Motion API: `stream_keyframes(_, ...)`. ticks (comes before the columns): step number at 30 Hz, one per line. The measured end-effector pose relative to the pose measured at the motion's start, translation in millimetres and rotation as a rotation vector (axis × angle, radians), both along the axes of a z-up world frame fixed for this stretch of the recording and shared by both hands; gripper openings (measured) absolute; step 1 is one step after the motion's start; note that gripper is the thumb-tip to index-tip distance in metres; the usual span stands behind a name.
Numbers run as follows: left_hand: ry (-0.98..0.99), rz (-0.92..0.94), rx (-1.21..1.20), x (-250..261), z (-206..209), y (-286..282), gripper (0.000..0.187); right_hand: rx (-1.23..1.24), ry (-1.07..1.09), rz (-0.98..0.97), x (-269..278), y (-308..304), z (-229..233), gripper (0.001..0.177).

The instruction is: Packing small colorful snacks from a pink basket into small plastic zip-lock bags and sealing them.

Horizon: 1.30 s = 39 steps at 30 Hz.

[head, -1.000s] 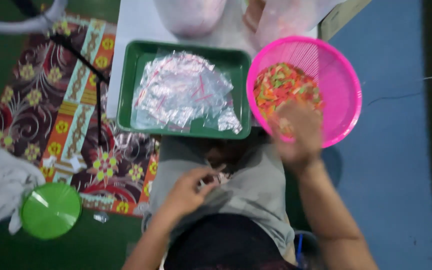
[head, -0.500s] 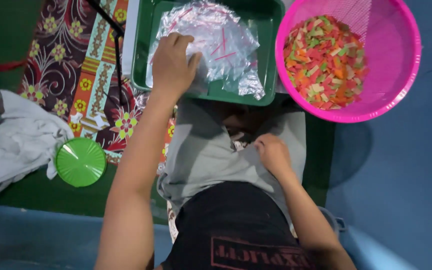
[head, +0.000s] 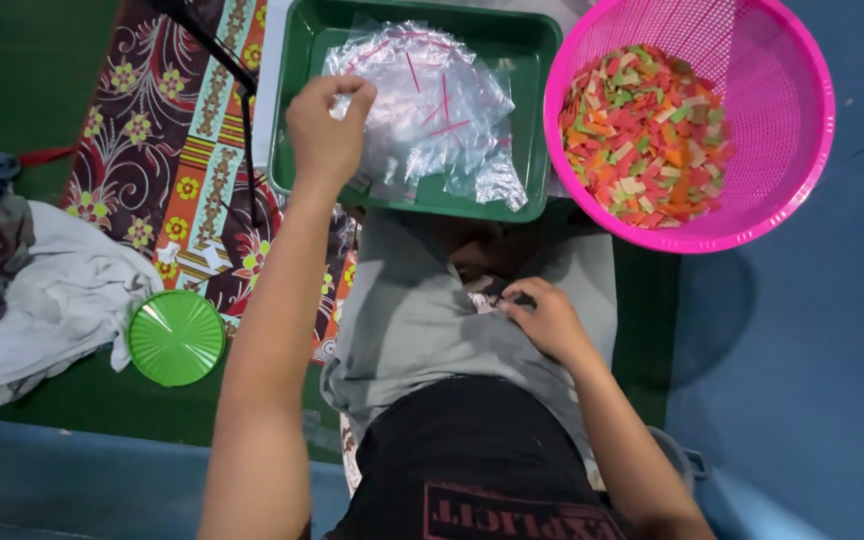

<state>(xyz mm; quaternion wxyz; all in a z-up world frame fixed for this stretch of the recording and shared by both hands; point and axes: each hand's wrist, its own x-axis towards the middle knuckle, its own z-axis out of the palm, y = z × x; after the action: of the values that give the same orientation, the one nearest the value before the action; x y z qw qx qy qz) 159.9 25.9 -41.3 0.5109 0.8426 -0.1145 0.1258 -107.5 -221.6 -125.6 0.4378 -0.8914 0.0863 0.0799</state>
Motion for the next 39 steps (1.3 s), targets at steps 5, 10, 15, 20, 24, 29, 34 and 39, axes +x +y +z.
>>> stream_keyframes(5, 0.327, -0.056, -0.055, -78.7, 10.6, -10.2, 0.018, 0.623, 0.085, -0.122, 10.5, 11.6, 23.4, 0.053)
stream_keyframes(10, 0.584, -0.294, -0.385, -176.8, -7.6, -23.3, 0.017, 1.206, -0.056, -0.386, 29.9, 34.2, 57.3, 0.057)
stream_keyframes(15, 0.659, -0.267, -0.357, -202.7, -10.6, -15.6, 0.026, 0.798, -0.206, -0.522, 27.3, 31.9, 39.6, 0.019)
stream_keyframes(20, 0.358, -0.362, -0.089, -195.7, 0.9, -8.8, 0.039, 0.031, -0.449, -0.083, 22.4, 19.1, 58.2, 0.042)
stream_keyframes(24, 0.141, -0.589, 0.105, -185.4, 6.0, -19.8, 0.015, -0.043, -0.517, 0.182, 27.7, 10.3, 76.9, 0.038)
stream_keyframes(29, 0.206, -0.636, 0.078, -177.8, 1.0, -32.5, 0.022, -0.208, -0.683, 0.012, 16.6, 11.9, 55.3, 0.039)
stream_keyframes(34, 0.645, -0.479, -0.103, -189.5, -25.5, -40.4, 0.010, 0.477, -0.175, -0.361, -4.9, 33.8, 23.0, 0.028)
stream_keyframes(39, 0.649, -0.444, -0.064, -194.8, -44.1, -35.9, 0.011, 0.544, -0.021, -0.430, -5.0, 35.2, 19.5, 0.027)
